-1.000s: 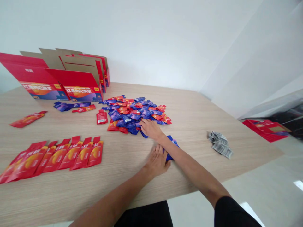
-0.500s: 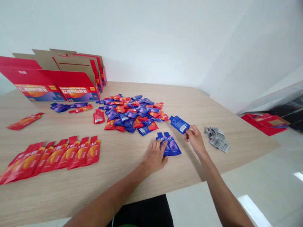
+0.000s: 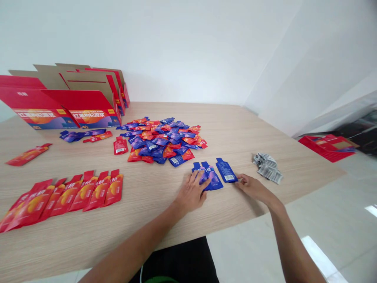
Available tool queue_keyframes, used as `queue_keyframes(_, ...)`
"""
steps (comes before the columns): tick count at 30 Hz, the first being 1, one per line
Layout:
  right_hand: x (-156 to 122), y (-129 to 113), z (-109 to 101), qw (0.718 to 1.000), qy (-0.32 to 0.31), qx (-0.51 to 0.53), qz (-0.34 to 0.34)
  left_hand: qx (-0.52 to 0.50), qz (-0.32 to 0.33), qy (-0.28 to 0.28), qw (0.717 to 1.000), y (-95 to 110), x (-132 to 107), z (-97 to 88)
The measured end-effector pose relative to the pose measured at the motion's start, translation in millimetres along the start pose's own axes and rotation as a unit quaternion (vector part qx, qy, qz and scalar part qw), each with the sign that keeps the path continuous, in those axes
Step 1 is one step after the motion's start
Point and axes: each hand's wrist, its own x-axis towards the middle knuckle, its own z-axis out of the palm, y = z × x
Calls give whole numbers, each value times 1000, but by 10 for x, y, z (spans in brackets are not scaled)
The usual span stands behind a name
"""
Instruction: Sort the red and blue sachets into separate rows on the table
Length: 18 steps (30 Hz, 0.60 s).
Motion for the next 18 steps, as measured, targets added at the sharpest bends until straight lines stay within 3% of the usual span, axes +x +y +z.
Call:
queue_keyframes(3, 37, -62, -1, 999, 17, -37, -2, -6, 27, -5, 1000, -16, 9, 10)
queue_keyframes(9, 127, -499, 280, 980, 138, -140, 18, -13, 36, -8, 999, -32, 21, 60)
queue_keyframes(13, 121, -751, 356, 966, 116, -231, 16, -14, 23, -5, 1000, -30, 11, 68)
queue_keyframes(18, 132, -870, 210, 946, 104, -307, 13, -18, 21, -4, 1000, -28, 10, 62)
